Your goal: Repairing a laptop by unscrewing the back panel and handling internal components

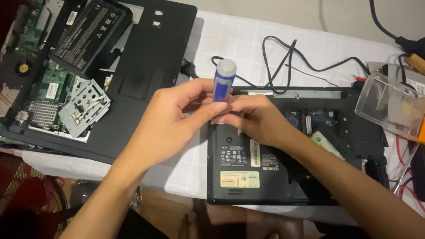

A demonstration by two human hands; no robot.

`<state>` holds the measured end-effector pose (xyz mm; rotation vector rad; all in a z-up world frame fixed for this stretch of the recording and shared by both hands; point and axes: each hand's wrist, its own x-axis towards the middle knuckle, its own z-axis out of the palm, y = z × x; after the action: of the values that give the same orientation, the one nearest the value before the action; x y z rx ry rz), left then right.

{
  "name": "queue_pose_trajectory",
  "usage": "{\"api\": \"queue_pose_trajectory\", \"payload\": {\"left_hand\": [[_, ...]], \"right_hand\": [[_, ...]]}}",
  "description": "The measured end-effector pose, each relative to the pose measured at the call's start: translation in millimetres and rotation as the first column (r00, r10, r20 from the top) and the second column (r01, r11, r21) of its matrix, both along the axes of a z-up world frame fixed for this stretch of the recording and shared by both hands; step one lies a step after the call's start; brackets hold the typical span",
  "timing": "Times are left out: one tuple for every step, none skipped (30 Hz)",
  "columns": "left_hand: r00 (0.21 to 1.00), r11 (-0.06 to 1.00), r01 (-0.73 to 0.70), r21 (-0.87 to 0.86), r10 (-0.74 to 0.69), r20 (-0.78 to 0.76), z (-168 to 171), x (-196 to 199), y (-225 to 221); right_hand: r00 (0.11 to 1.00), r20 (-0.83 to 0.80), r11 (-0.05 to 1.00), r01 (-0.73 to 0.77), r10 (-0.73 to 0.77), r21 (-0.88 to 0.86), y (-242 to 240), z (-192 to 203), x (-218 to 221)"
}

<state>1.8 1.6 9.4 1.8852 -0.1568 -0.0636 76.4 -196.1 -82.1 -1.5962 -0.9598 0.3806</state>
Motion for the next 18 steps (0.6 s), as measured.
{"api": "queue_pose_trajectory", "payload": {"left_hand": [[1.0, 1.0, -0.001, -0.001, 0.001, -0.001, 1, -1, -1], [0.999, 0.998, -0.041, -0.037, 0.041, -0.016, 2, -1, -1], [0.996, 0.994, -0.08, -0.071, 0.078, -0.031, 3, -2, -2], [0.997, 0.994, -0.079, -0.07, 0.077, -0.031, 2, -2, -2], [0.992, 0.992, -0.113, -0.062, 0.11, -0.058, 2, -1, -3], [0.986, 0.988, -0.147, -0.052, 0.142, -0.085, 1, -1, -4], [0.986, 0.988, -0.146, -0.052, 0.141, -0.085, -1, -1, -4], [0.988, 0.988, -0.157, 0.009, 0.157, -0.005, -4, -1, -4], [0.983, 0.982, -0.174, 0.069, 0.169, 0.074, -7, -1, -5], [0.983, 0.982, -0.174, 0.068, 0.169, 0.073, -7, -1, -4], [0.985, 0.985, -0.141, 0.098, 0.13, 0.113, -6, -1, -4], [0.984, 0.986, -0.109, 0.129, 0.089, 0.151, -6, -1, -4], [0.984, 0.985, -0.111, 0.13, 0.091, 0.151, -3, -1, -2], [0.992, 0.997, -0.024, 0.072, 0.015, 0.129, 1, -1, -1], [0.992, 0.998, 0.064, 0.012, -0.065, 0.112, 4, 0, 0], [0.992, 0.998, 0.064, 0.013, -0.065, 0.113, 4, 0, 1], [0.999, 0.999, 0.036, -0.039, -0.035, 0.03, 4, -1, 1], [0.999, 0.996, 0.003, -0.087, -0.008, -0.054, 4, -1, 2]], "right_hand": [[1.0, -0.001, 1.0, -0.001, 0.001, -0.001, -2, 0, 1], [0.997, -0.07, 0.999, -0.013, 0.009, -0.048, -4, 0, 3], [0.99, -0.138, 0.995, -0.026, 0.013, -0.092, -6, 0, 5], [0.99, -0.138, 0.995, -0.025, 0.012, -0.092, -5, 2, 4], [0.982, -0.185, 0.996, -0.048, 0.034, -0.071, -5, 4, 4], [0.971, -0.231, 0.996, -0.07, 0.057, -0.049, -6, 6, 3], [0.972, -0.23, 0.996, -0.069, 0.056, -0.049, -5, 6, 3], [0.99, -0.128, 0.996, -0.066, 0.058, -0.059, -4, 7, 3], [0.998, -0.026, 0.996, -0.063, 0.062, -0.07, -4, 7, 3], [0.998, -0.027, 0.995, -0.064, 0.062, -0.071, -4, 5, 2], [0.996, -0.084, 0.996, -0.017, 0.009, -0.088, -4, 3, 2], [0.989, -0.14, 0.994, 0.029, -0.045, -0.108, -4, 1, 1], [0.989, -0.14, 0.994, 0.028, -0.043, -0.107, -4, 0, 1], [0.995, -0.1, 0.996, 0.007, -0.015, -0.084, -4, 0, 2], [0.998, -0.06, 0.998, -0.013, 0.01, -0.062, -4, 0, 3], [0.998, -0.059, 0.998, -0.013, 0.01, -0.061, -1, 2, 2], [0.999, -0.048, 0.997, 0.015, -0.019, -0.082, 1, 4, 0], [0.998, -0.037, 0.994, 0.043, -0.047, -0.103, 2, 7, -1]]}}
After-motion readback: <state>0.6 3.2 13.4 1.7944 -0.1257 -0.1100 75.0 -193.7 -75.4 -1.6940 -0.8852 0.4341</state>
